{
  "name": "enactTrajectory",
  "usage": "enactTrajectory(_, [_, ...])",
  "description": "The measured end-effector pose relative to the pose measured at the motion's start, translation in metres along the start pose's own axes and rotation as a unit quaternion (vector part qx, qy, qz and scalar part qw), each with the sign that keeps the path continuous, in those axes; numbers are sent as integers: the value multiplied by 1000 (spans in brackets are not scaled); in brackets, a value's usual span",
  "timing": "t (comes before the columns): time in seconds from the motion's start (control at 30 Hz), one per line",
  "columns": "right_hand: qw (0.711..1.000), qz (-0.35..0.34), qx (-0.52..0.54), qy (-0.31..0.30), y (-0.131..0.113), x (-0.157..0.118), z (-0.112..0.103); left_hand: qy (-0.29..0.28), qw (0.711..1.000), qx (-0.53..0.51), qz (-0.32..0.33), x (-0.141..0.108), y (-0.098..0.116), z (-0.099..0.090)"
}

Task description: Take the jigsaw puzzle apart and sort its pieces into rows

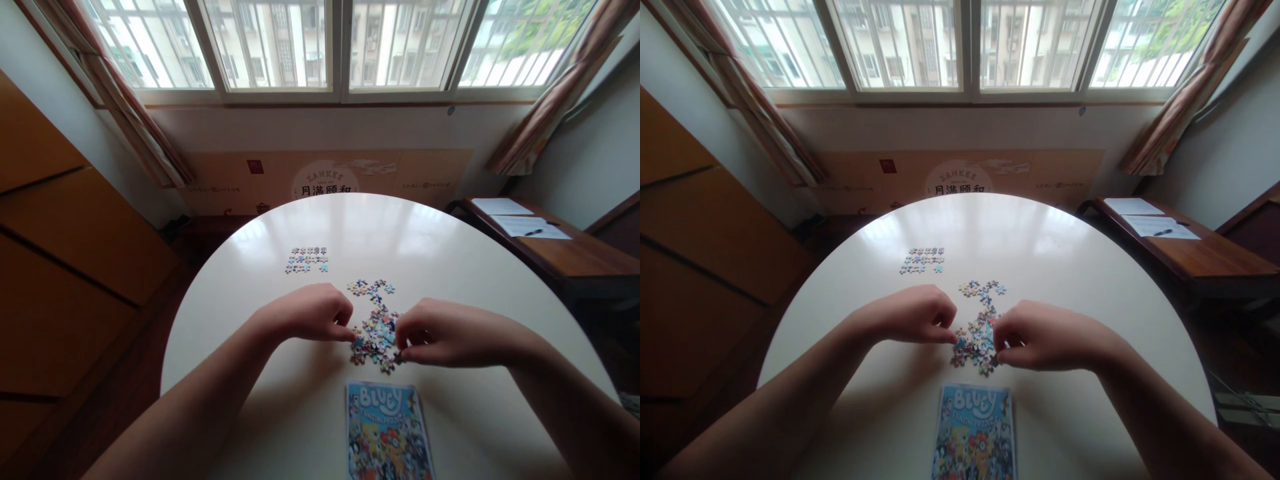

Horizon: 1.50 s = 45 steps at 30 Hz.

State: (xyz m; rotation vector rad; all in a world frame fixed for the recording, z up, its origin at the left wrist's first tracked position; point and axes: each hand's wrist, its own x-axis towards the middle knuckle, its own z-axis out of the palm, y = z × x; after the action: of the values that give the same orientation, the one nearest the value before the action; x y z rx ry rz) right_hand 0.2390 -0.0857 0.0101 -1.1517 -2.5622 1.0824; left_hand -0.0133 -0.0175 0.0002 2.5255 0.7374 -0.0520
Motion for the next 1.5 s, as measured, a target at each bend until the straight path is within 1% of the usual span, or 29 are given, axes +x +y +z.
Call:
enactTrajectory(0.07, [999, 0, -15, -28, -2, -3, 2, -9, 1000, 1, -14, 0, 0, 1])
enactTrajectory(0.13, [999, 9, -27, -38, -3, -4, 5, -13, 1000, 2, -23, 1, -1, 1])
enactTrajectory(0.3, [997, 28, -76, -9, 0, -3, 8, -23, 999, 13, -37, 3, -1, 3])
enactTrajectory(0.4, [995, 24, -91, 23, 1, -1, 8, -9, 999, 19, -33, 5, 0, 5])
enactTrajectory(0.47, [995, 13, -94, 39, 0, 2, 9, 13, 1000, 16, -16, 7, -1, 6])
enactTrajectory(0.57, [996, -24, -80, 34, -5, 5, 10, 36, 999, -8, 28, 8, 0, 7])
enactTrajectory(0.67, [997, -56, -59, 15, -9, 7, 11, 22, 996, -41, 72, 9, 2, 6])
enactTrajectory(0.73, [997, -60, -55, 3, -10, 6, 10, 1, 994, -56, 94, 9, 5, 5])
enactTrajectory(0.8, [997, -59, -56, 2, -9, 6, 10, -10, 993, -62, 102, 9, 6, 5])
enactTrajectory(1.07, [995, -32, -91, 36, 0, 5, 8, -3, 996, -51, 70, 5, -2, 5])
enactTrajectory(1.17, [994, -20, -94, 53, 4, 5, 7, 2, 996, -52, 74, 7, -1, 7])
enactTrajectory(1.3, [992, -4, -100, 79, 7, 5, 4, -8, 994, -59, 90, 10, 2, 11])
enactTrajectory(1.4, [992, -11, -94, 85, 7, 6, 4, -6, 994, -70, 88, 10, 2, 12])
enactTrajectory(1.5, [994, -37, -75, 77, 6, 7, 7, -15, 994, -81, 77, 8, 0, 9])
